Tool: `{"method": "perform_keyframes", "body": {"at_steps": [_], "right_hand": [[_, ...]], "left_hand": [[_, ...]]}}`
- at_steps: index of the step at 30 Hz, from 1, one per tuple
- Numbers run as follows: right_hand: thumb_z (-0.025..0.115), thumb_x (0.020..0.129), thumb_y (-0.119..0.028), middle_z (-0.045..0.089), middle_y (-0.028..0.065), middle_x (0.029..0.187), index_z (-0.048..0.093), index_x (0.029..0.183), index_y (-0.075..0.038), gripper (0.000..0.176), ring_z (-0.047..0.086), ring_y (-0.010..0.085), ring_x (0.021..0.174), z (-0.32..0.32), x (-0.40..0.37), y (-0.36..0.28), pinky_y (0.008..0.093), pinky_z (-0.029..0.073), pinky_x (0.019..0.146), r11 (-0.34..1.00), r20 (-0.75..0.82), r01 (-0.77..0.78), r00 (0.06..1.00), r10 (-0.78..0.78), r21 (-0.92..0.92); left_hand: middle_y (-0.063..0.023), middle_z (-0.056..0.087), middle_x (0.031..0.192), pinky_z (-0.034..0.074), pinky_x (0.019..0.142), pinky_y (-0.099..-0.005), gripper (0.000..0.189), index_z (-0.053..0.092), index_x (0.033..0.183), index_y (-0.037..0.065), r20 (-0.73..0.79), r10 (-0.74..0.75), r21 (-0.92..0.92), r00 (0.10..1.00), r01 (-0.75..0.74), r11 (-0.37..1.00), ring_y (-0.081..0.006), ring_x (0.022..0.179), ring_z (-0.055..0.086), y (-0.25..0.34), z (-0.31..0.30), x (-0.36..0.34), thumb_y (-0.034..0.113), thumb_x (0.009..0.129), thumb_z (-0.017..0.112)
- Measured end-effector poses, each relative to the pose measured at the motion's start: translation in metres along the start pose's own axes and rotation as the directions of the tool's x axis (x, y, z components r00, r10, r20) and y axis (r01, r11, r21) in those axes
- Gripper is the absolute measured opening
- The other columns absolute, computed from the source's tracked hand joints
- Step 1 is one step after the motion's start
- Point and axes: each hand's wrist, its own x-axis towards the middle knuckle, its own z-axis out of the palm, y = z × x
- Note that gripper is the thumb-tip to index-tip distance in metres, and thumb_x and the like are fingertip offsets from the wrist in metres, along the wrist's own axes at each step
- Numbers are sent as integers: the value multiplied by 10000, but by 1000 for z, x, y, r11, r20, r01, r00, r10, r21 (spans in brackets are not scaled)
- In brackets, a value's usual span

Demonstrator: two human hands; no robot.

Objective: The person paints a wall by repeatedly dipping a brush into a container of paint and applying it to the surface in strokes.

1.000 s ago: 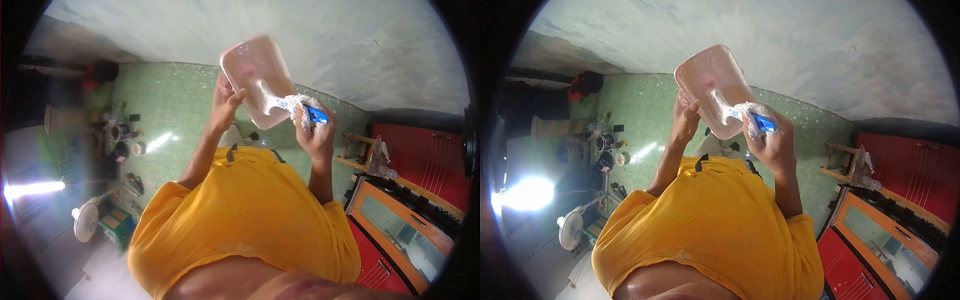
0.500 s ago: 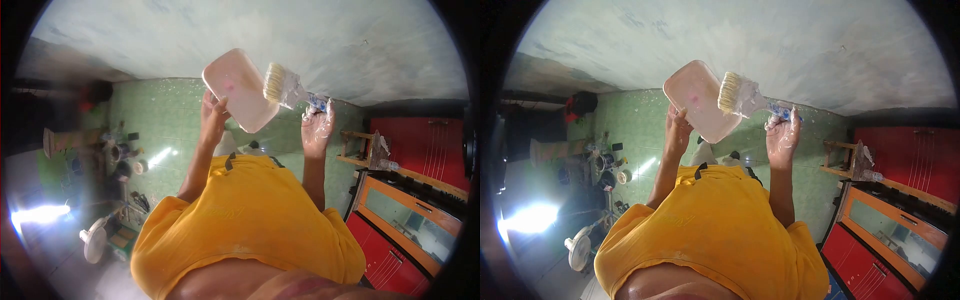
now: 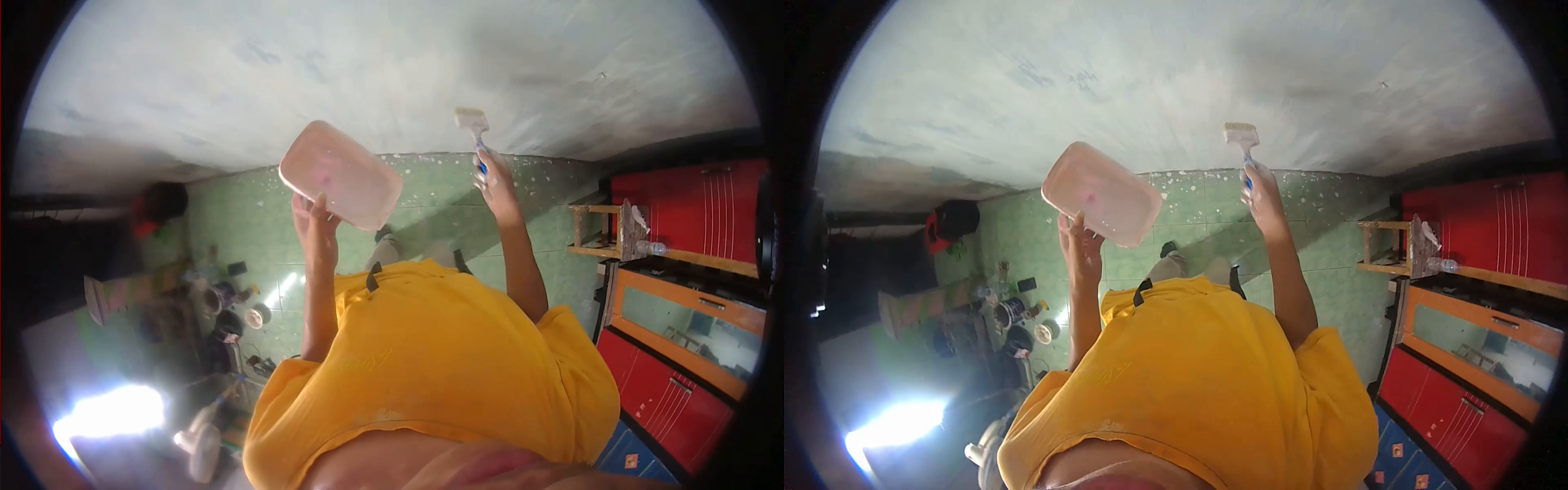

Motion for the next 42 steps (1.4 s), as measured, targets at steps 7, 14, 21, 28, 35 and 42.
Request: {"method": "perform_keyframes", "body": {"at_steps": [7,14,21,28,35,42], "right_hand": [[453,934,-301,402,-26,547,474,808,-57,275,384,62,438,36,142,29,237,300,377,946,-209,122,959,-190,-301],[465,954,-271,412,-33,604,530,981,-8,272,397,52,514,102,86,-54,228,338,460,767,-239,491,754,-612,-413],[423,965,-324,488,25,644,552,921,-6,346,490,129,603,48,157,26,303,395,555,678,-268,407,700,-662,-612],[439,931,-409,539,70,643,576,854,-2,437,546,180,615,-12,210,164,349,425,575,874,-445,104,828,-340,-474],[471,920,-398,410,-13,538,546,771,-43,392,395,90,448,9,195,115,269,298,412,922,-404,113,874,-269,-370],[444,942,-331,426,20,528,548,778,-4,381,432,124,458,121,97,-53,307,349,457,836,-295,359,816,-497,-415]], "left_hand": [[-183,398,1250,461,890,-425,727,208,1345,8,26,-22,65,999,20,998,-292,1114,495,17,-25,20,306,824,618],[-156,387,1269,454,903,-428,735,200,1375,35,55,-53,79,997,49,996,-281,1159,459,25,-19,28,322,830,600],[-141,365,1296,440,921,-442,738,200,1388,61,88,-99,106,991,89,990,-276,1192,426,23,-17,38,310,821,601],[-146,360,1298,439,926,-446,767,192,1386,53,53,-141,160,989,131,978,-278,1202,412,18,-20,37,314,805,620],[-150,367,1291,448,924,-445,777,194,1378,49,128,-151,149,980,131,980,-276,1191,429,17,-25,33,346,805,628],[-142,371,1299,447,925,-435,737,206,1375,62,175,-162,90,971,148,985,-261,1177,443,21,-26,33,334,825,615]]}}
